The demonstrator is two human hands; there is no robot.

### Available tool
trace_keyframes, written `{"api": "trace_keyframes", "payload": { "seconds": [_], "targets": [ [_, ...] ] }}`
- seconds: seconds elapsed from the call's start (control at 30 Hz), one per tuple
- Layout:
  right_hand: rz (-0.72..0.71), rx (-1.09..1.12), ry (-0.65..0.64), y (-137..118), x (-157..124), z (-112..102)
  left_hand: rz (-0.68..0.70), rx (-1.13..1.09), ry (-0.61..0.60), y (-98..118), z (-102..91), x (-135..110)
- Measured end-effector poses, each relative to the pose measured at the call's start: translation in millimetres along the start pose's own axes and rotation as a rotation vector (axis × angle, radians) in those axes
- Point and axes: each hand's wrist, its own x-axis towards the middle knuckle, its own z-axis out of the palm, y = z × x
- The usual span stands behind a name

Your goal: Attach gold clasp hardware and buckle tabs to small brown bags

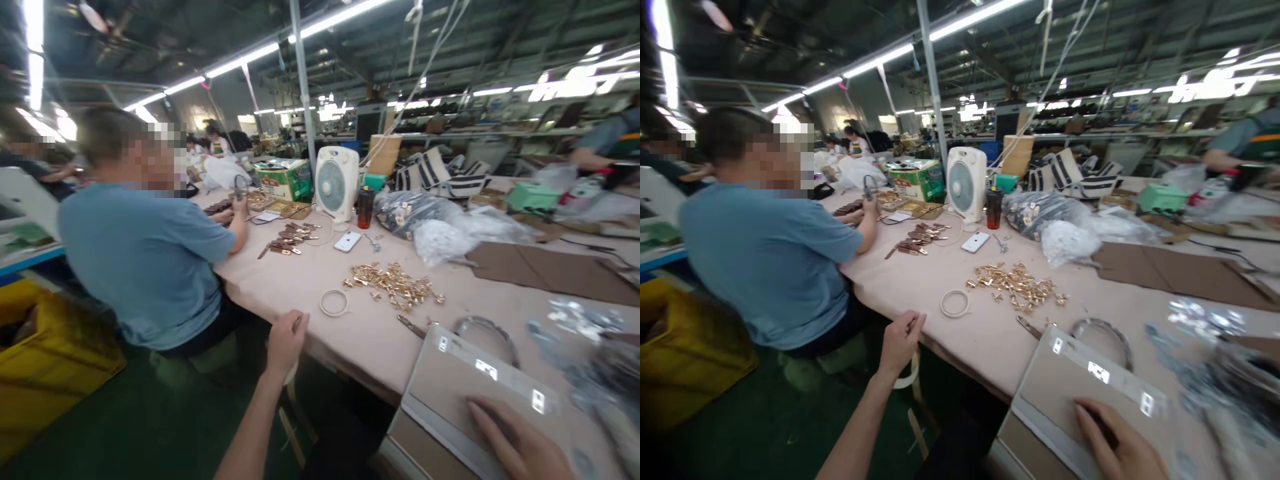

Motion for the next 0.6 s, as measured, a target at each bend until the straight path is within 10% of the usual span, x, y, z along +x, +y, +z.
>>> {"api": "trace_keyframes", "payload": {
  "seconds": [0.33,0.6],
  "targets": [
    [0.058,0.203,0.244,-54,-8,-25,0.253,-0.435,-0.939,155,116.5,-45],
    [-0.055,0.131,0.235,-63,-35,-82,0.534,-0.341,-1.137,204,165.5,-67]
  ]
}}
